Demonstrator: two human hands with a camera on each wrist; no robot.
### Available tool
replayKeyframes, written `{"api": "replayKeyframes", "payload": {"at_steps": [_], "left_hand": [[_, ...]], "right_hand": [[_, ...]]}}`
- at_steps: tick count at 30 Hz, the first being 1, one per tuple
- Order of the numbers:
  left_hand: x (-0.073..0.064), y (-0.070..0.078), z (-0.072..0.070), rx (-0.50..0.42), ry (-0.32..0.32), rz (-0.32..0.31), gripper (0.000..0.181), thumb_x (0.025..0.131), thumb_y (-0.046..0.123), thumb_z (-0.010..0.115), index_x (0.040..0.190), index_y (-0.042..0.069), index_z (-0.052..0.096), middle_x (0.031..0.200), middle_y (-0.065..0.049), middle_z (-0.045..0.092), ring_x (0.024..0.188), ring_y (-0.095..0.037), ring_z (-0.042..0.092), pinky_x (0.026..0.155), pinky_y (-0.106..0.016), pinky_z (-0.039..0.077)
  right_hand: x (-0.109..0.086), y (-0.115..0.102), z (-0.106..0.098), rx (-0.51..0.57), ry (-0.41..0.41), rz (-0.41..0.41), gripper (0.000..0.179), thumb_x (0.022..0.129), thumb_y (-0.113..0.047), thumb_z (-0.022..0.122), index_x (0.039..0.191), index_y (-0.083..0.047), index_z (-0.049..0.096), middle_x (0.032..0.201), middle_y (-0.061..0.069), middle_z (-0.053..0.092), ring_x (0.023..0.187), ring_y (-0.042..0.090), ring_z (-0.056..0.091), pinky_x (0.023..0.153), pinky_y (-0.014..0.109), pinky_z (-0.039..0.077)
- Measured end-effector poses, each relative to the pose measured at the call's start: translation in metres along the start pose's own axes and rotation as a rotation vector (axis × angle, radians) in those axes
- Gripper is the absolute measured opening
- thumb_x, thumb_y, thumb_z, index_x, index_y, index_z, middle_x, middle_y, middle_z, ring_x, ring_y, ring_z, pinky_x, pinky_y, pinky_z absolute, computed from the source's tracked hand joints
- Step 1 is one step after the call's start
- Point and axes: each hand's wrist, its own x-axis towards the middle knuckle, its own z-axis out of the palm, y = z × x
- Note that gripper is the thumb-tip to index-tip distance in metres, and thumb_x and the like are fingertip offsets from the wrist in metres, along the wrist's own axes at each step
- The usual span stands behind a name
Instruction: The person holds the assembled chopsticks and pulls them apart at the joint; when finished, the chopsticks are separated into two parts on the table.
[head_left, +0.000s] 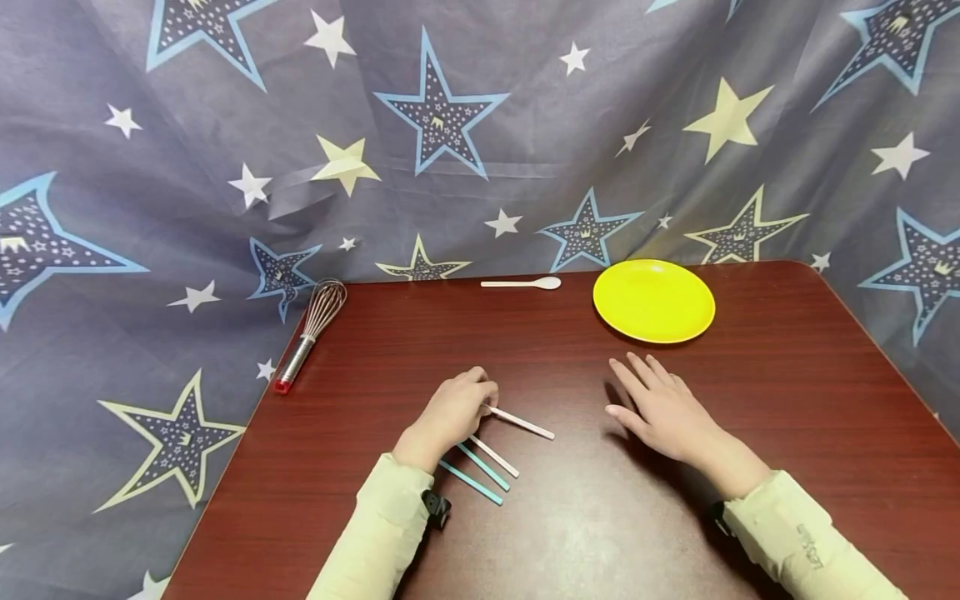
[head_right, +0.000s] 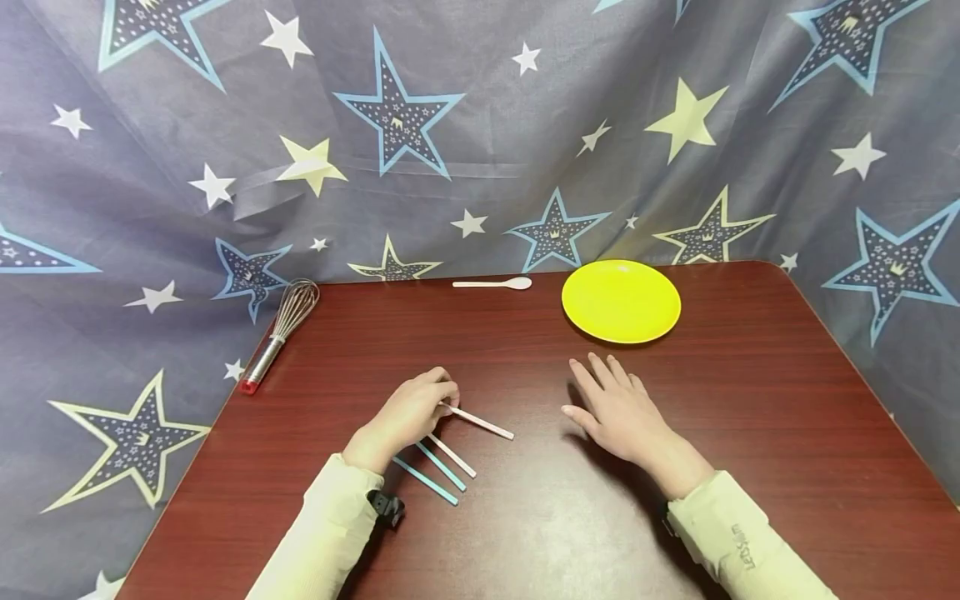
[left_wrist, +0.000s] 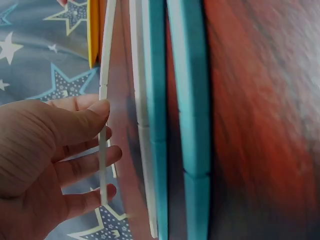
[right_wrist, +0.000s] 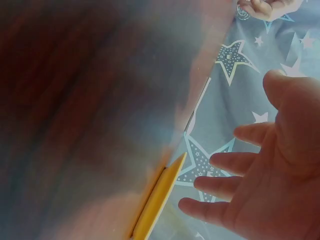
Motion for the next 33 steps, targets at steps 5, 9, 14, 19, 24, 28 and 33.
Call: {"api": "replayKeyframes", "payload": {"at_steps": [5,9,14,19,24,28,33], "left_hand": [[0.002,0.006,-0.003,0.03,0.042,0.035,0.019,0.083,0.007,0.076,0.082,0.018,0.06,0.087,0.001,0.053,0.08,-0.02,0.059,0.074,-0.038,0.049],[0.006,0.012,-0.005,0.037,0.069,0.05,0.02,0.082,0.007,0.076,0.08,0.017,0.059,0.08,0.003,0.052,0.079,-0.02,0.059,0.078,-0.04,0.049],[0.01,0.024,-0.008,0.027,0.091,0.074,0.017,0.083,0.01,0.074,0.08,0.017,0.058,0.076,0.004,0.055,0.076,-0.018,0.061,0.076,-0.037,0.049],[0.015,0.04,-0.009,-0.007,0.099,0.094,0.015,0.085,0.008,0.071,0.083,0.015,0.058,0.078,0.004,0.057,0.072,-0.016,0.059,0.068,-0.034,0.048],[0.019,0.052,-0.003,-0.029,0.114,0.111,0.014,0.087,0.011,0.07,0.085,0.015,0.056,0.079,0.005,0.058,0.074,-0.014,0.06,0.066,-0.033,0.047],[0.022,0.059,0.002,-0.052,0.141,0.12,0.014,0.089,0.013,0.067,0.09,0.015,0.054,0.079,0.005,0.061,0.072,-0.014,0.062,0.065,-0.034,0.048],[0.023,0.067,0.005,-0.087,0.16,0.122,0.012,0.092,0.015,0.066,0.096,0.014,0.054,0.078,0.004,0.066,0.063,-0.019,0.061,0.06,-0.034,0.048]], "right_hand": [[0.002,-0.004,0.001,0.004,0.01,-0.02,0.065,0.096,-0.041,0.057,0.147,-0.004,0.039,0.147,0.028,0.037,0.132,0.052,0.034,0.098,0.068,0.033],[0.004,-0.009,0.002,0.015,0.017,-0.053,0.064,0.096,-0.039,0.058,0.146,-0.003,0.04,0.146,0.028,0.039,0.132,0.052,0.036,0.1,0.066,0.032],[0.008,-0.015,0.006,0.06,0.054,-0.144,0.063,0.093,-0.034,0.064,0.143,0.001,0.044,0.139,0.026,0.048,0.127,0.044,0.047,0.1,0.059,0.038],[0.01,-0.022,0.01,0.115,0.054,-0.187,0.055,0.093,-0.029,0.064,0.138,0.001,0.051,0.13,0.019,0.059,0.117,0.034,0.058,0.096,0.051,0.045],[0.011,-0.03,0.013,0.124,0.046,-0.2,0.045,0.094,-0.029,0.064,0.128,-0.001,0.06,0.118,0.013,0.067,0.105,0.026,0.065,0.088,0.046,0.05],[0.012,-0.036,0.013,0.15,0.059,-0.224,0.034,0.091,-0.027,0.067,0.118,-0.005,0.066,0.104,0.004,0.07,0.09,0.017,0.066,0.079,0.041,0.052],[0.013,-0.041,0.012,0.176,0.08,-0.244,0.02,0.089,-0.022,0.071,0.106,-0.012,0.068,0.087,-0.007,0.065,0.073,0.009,0.058,0.069,0.035,0.05]]}}
